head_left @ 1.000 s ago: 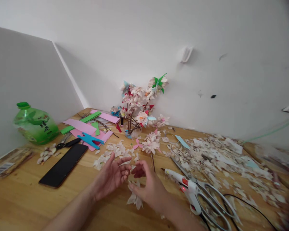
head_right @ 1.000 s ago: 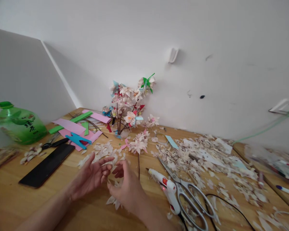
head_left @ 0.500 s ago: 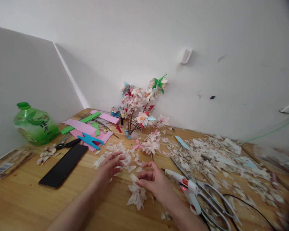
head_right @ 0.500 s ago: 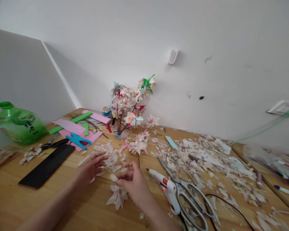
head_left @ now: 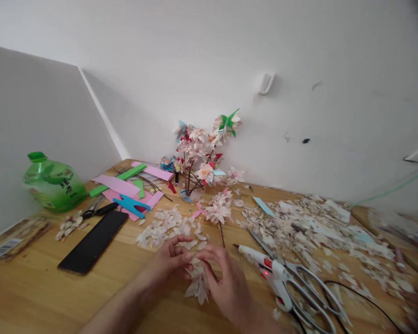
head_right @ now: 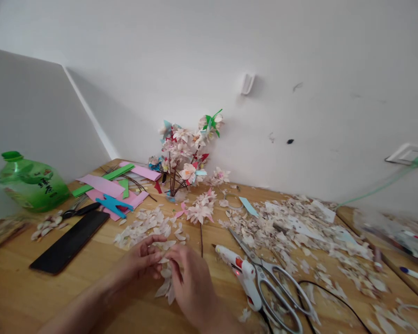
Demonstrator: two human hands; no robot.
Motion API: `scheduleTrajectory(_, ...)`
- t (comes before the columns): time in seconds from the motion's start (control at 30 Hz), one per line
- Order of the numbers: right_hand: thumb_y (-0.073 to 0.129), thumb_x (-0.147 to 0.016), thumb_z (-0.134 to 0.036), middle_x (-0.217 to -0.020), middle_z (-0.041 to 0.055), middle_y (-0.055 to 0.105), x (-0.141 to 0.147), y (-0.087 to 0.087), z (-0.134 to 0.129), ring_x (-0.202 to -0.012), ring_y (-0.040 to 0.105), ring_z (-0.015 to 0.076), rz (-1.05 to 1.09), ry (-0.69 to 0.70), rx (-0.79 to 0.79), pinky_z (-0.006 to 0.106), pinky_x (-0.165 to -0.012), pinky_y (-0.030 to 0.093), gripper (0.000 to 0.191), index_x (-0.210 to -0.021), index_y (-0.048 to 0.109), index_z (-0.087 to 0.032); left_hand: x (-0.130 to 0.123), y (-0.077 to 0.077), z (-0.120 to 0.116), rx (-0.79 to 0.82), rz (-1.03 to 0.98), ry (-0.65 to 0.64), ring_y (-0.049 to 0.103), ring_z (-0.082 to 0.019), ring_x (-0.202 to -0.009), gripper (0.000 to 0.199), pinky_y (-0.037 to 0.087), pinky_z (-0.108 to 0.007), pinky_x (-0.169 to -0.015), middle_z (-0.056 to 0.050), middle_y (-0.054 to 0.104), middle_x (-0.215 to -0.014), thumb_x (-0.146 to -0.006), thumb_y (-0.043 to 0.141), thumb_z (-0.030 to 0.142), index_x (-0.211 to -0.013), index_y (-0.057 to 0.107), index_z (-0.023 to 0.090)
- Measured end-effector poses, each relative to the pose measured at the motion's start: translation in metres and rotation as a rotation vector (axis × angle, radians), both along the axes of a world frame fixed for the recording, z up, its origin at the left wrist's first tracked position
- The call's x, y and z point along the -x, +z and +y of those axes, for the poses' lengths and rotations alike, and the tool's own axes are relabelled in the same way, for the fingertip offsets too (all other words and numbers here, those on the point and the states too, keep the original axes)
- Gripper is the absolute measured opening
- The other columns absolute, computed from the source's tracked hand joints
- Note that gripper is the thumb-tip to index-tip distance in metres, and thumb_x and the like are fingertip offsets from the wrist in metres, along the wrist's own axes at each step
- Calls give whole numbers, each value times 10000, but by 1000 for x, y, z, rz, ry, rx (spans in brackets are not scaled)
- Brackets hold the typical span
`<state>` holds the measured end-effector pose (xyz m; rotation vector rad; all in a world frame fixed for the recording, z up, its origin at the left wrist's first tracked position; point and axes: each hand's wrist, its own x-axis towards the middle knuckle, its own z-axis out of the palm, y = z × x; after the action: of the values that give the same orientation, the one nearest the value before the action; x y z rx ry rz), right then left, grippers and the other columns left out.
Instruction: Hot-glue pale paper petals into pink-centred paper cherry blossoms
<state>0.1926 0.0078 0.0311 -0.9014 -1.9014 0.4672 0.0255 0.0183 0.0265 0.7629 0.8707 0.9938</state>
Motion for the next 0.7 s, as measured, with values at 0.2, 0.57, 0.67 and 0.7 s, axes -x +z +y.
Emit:
scheduleTrajectory(0.2, 516, -800, -177, -845, 13, 616, 4, 12, -2, -803, 621, 170, 401, 133, 613, 315, -724, 505, 215, -985, 421, -234, -2, -1, 2, -170, 70, 36, 562, -97, -466, 493, 503, -217, -441, 77, 577, -530, -588, 764, 321, -943, 445, 199)
scheduleTrajectory(0.57, 593, -768, -368, -707, -49, 541, 20, 13, 2, -632, 557, 124, 570, 123, 753, 257, -609, 453, 281, -931, 416, -222, -3, -3, 1, -218, 79, 80, 544, -82, -426, 466, 502, -207, -422, 89, 556, -507, -602, 748, 346, -914, 434, 201)
scheduleTrajectory(0.67, 627, -740, -328, -702, -44, 549, 22, 11, 1, -653, 549, 131, 531, 84, 709, 258, -619, 440, 302, -935, 425, -216, -4, -4, 1, -215, 69, 100, 499, -60, -373, 481, 481, -187, -380, 106, 538, -495, -580, 762, 347, -894, 425, 209)
scheduleTrajectory(0.7, 638, -729, -314, -687, -47, 550, 22, 10, 1, -648, 546, 132, 524, 77, 710, 257, -618, 434, 305, -928, 428, -214, -4, -5, 2, -211, 65, 99, 486, -55, -361, 485, 473, -182, -367, 109, 534, -493, -573, 765, 352, -887, 423, 211)
